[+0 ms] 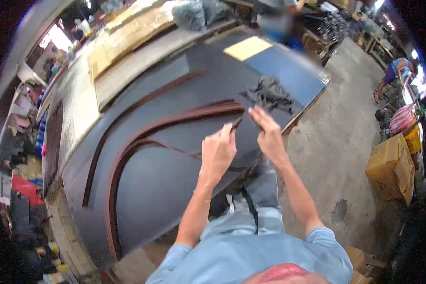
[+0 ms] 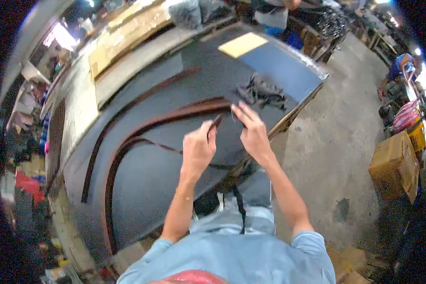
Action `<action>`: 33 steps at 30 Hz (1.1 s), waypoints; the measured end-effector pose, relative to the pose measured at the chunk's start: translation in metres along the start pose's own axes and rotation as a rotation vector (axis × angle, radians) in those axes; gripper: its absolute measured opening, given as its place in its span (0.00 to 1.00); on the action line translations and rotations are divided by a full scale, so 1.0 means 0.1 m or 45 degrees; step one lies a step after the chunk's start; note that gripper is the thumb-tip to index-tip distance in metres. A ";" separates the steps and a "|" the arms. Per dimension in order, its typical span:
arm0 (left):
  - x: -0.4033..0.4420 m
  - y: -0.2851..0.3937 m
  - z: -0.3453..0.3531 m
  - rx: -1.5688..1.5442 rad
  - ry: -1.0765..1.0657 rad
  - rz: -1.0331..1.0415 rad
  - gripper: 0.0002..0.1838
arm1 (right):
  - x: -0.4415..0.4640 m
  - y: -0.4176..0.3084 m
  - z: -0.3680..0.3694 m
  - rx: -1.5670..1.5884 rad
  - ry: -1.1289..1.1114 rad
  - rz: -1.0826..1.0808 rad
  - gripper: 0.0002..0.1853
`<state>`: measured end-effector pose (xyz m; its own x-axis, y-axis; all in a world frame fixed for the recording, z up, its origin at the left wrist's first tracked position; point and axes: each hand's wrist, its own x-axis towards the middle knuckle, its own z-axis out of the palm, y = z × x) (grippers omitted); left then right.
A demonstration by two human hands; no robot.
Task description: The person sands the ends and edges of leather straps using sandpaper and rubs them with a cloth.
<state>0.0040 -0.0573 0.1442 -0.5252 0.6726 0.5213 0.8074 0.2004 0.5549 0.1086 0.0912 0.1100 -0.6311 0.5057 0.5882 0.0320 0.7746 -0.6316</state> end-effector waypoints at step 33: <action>-0.36 0.20 -0.42 0.011 0.327 -0.037 0.07 | -0.37 -0.78 -0.03 1.336 0.364 0.421 0.23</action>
<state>0.0279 -0.1076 0.1634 -0.5982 0.4636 0.6537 0.7928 0.2237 0.5669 0.1315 0.0127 0.1392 -0.5083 0.7984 0.3226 -0.5853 -0.0455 -0.8095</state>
